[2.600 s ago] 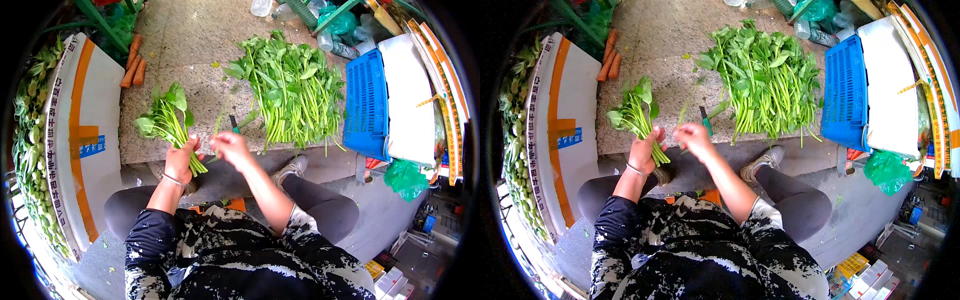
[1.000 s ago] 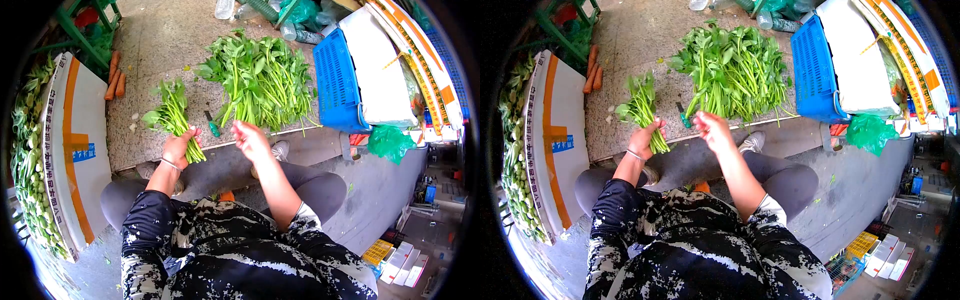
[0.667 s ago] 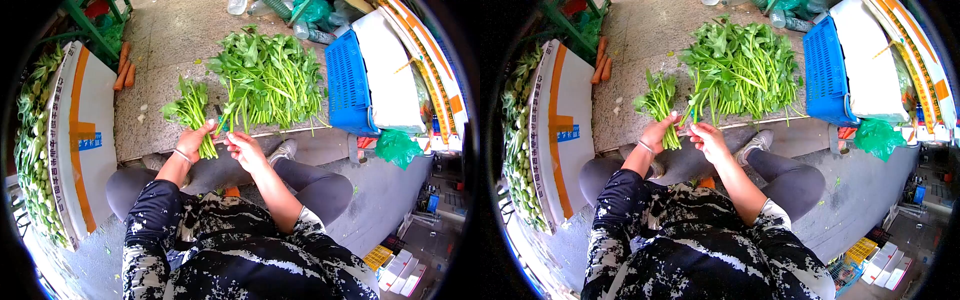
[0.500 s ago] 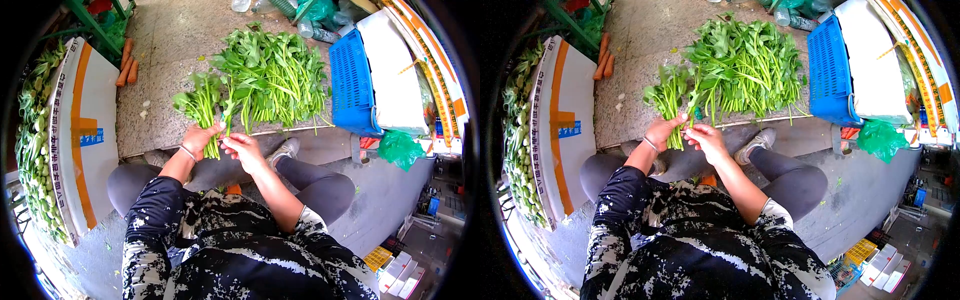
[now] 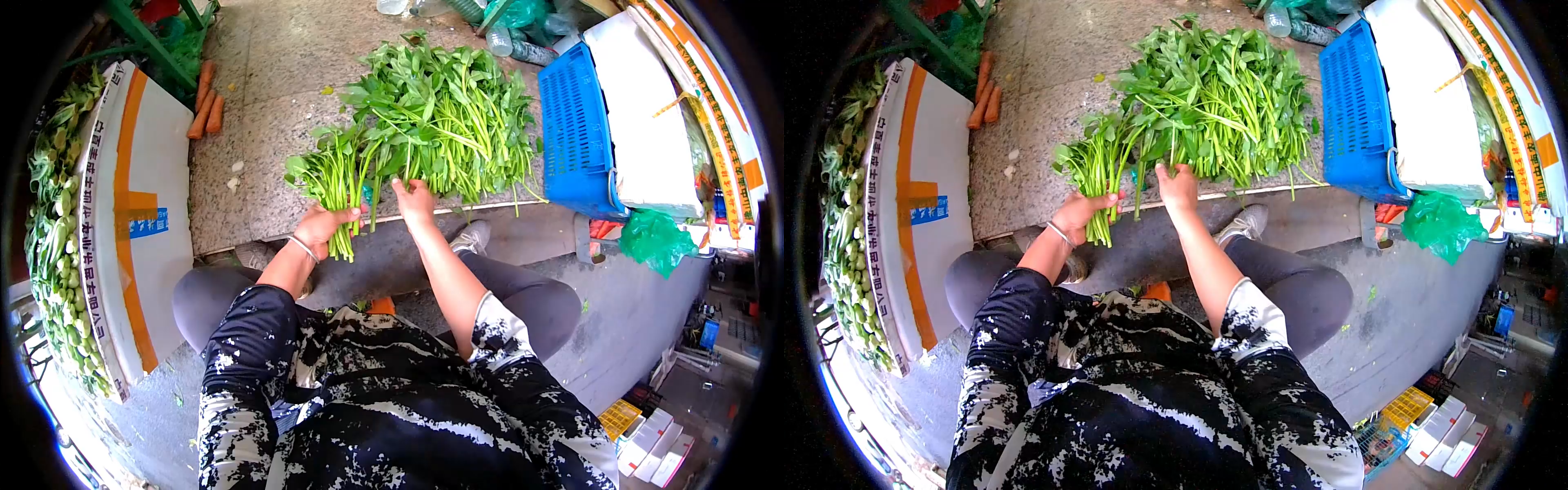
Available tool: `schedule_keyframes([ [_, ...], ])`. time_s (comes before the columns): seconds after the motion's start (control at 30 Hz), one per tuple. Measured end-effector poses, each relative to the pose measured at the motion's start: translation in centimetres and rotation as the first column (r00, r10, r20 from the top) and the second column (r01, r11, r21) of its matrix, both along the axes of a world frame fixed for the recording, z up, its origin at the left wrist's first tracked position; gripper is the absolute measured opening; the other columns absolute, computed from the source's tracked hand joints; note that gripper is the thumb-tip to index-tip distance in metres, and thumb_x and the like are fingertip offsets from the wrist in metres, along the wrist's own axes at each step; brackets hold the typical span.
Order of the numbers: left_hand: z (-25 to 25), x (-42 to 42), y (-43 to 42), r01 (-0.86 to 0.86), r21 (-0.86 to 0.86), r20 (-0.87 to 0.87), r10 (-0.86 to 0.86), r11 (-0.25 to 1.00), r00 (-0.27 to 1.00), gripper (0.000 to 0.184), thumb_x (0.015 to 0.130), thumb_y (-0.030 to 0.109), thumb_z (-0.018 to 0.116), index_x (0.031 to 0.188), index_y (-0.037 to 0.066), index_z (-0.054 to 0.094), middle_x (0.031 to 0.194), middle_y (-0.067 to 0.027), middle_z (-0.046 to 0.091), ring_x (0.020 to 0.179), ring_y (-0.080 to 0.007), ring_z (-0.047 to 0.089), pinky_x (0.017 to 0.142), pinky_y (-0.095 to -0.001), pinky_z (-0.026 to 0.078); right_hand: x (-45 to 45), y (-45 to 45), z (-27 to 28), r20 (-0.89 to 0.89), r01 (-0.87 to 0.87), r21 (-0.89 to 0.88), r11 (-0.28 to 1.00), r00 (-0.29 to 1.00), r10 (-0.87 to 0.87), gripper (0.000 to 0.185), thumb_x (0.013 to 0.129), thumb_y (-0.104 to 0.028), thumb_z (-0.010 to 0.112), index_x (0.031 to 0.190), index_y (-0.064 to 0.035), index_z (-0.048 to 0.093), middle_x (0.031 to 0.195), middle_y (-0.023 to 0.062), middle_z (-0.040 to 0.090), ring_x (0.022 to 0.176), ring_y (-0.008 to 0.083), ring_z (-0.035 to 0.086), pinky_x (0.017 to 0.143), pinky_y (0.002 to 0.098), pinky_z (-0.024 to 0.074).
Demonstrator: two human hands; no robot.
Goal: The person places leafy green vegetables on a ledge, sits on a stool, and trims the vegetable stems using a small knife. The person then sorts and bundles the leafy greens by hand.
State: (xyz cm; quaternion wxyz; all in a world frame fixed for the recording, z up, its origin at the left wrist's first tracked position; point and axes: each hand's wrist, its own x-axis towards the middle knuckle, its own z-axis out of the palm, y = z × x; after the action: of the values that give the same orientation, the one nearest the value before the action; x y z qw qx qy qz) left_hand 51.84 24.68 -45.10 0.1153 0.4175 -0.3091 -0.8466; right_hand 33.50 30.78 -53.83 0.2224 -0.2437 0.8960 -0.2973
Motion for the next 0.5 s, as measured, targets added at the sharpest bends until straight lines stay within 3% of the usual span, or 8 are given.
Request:
schedule_keyframes([
  [0.03, 0.2, 0.0, 0.0, -0.017, 0.006, 0.002, 0.017, 1.000, 1.000, 0.028, 0.075, 0.001, 0.059, 0.102, 0.001, 0.053, 0.091, -0.0086, 0.061, 0.068, -0.0158, 0.058, 0.057, -0.0270, 0.049, 0.1, -0.6, -0.8, 0.004, -0.003, -0.001, 1.000, 1.000, 0.003, 0.041, 0.077, -0.037, 0.056, 0.098, -0.0017, 0.056, 0.092, 0.0182, 0.059, 0.085, 0.0315, 0.056, 0.074, 0.0355, 0.0430],
  [0.1, 0.3, 0.3, 0.0, -0.021, 0.021, -0.017, 0.022, 1.000, 1.000, 0.028, 0.076, 0.001, 0.058, 0.103, 0.001, 0.053, 0.092, -0.0086, 0.061, 0.069, -0.0159, 0.058, 0.059, -0.0270, 0.049, 0.5, -1.3, -2.0, 0.218, 0.128, -0.160, 0.979, 0.972, -0.091, 0.034, 0.079, -0.030, 0.058, 0.093, 0.0010, 0.057, 0.084, 0.0104, 0.060, 0.078, 0.0224, 0.056, 0.071, 0.0313, 0.0431],
  [0.13, 0.3, 0.5, -0.1, -0.022, 0.034, -0.042, 0.023, 0.999, 0.999, 0.028, 0.077, 0.001, 0.058, 0.104, 0.001, 0.052, 0.092, -0.0085, 0.061, 0.071, -0.0160, 0.059, 0.060, -0.0270, 0.050, 0.4, -1.7, -2.3, 0.484, 0.134, -0.218, 0.967, 0.875, -0.013, 0.026, 0.082, -0.026, 0.056, 0.089, -0.0013, 0.059, 0.076, 0.0062, 0.059, 0.069, 0.0163, 0.054, 0.062, 0.0283, 0.0426],
  [0.23, -0.2, 0.9, -0.4, 0.000, 0.062, -0.044, 0.002, 0.998, 0.999, 0.026, 0.078, 0.002, 0.056, 0.104, 0.002, 0.053, 0.092, -0.0076, 0.061, 0.075, -0.0160, 0.059, 0.064, -0.0271, 0.049, 1.6, -1.4, 0.1, 0.631, 0.098, -0.184, 0.978, 0.775, 0.041, 0.027, 0.083, -0.026, 0.054, 0.084, 0.0001, 0.060, 0.072, 0.0065, 0.058, 0.060, 0.0142, 0.051, 0.058, 0.0286, 0.0411],
  [0.3, -0.3, 1.1, -0.4, -0.013, 0.051, -0.060, 0.016, 0.999, 0.998, 0.025, 0.078, 0.001, 0.055, 0.103, 0.002, 0.053, 0.091, -0.0071, 0.061, 0.076, -0.0157, 0.058, 0.066, -0.0271, 0.049, 3.1, -0.5, 1.9, 0.734, 0.075, -0.055, 0.996, 0.679, -0.010, 0.023, 0.087, -0.027, 0.048, 0.086, -0.0066, 0.057, 0.072, 0.0026, 0.056, 0.055, 0.0114, 0.048, 0.053, 0.0251, 0.0396],
  [0.4, -0.7, 1.3, -0.7, -0.022, 0.046, -0.087, 0.026, 0.999, 0.996, 0.023, 0.078, 0.001, 0.055, 0.101, 0.001, 0.055, 0.089, -0.0063, 0.061, 0.076, -0.0154, 0.058, 0.067, -0.0272, 0.048, 5.5, 1.1, 2.8, 0.884, 0.161, -0.152, 0.975, 0.463, 0.061, 0.022, 0.088, -0.028, 0.046, 0.092, -0.0087, 0.054, 0.073, 0.0010, 0.056, 0.055, 0.0105, 0.049, 0.053, 0.0246, 0.0408],
  [0.47, -1.1, 1.5, -0.6, -0.009, 0.059, -0.095, 0.014, 0.998, 0.995, 0.022, 0.078, 0.001, 0.055, 0.100, 0.001, 0.055, 0.088, -0.0060, 0.061, 0.075, -0.0154, 0.058, 0.068, -0.0273, 0.048, 6.5, 1.7, 3.7, 0.957, 0.297, -0.224, 0.928, 0.245, 0.153, 0.021, 0.088, -0.029, 0.045, 0.091, -0.0092, 0.053, 0.075, -0.0004, 0.057, 0.057, 0.0089, 0.050, 0.052, 0.0223, 0.0402],
  [0.5, -1.2, 1.6, -0.5, 0.008, 0.069, -0.094, -0.002, 0.998, 0.996, 0.021, 0.077, 0.000, 0.055, 0.098, 0.000, 0.056, 0.087, -0.0062, 0.061, 0.075, -0.0159, 0.058, 0.067, -0.0274, 0.048, 6.7, 1.9, 4.2, 0.958, 0.303, -0.222, 0.927, 0.245, 0.149, 0.021, 0.088, -0.029, 0.045, 0.091, -0.0092, 0.053, 0.075, -0.0004, 0.057, 0.057, 0.0089, 0.050, 0.052, 0.0223, 0.0402],
])
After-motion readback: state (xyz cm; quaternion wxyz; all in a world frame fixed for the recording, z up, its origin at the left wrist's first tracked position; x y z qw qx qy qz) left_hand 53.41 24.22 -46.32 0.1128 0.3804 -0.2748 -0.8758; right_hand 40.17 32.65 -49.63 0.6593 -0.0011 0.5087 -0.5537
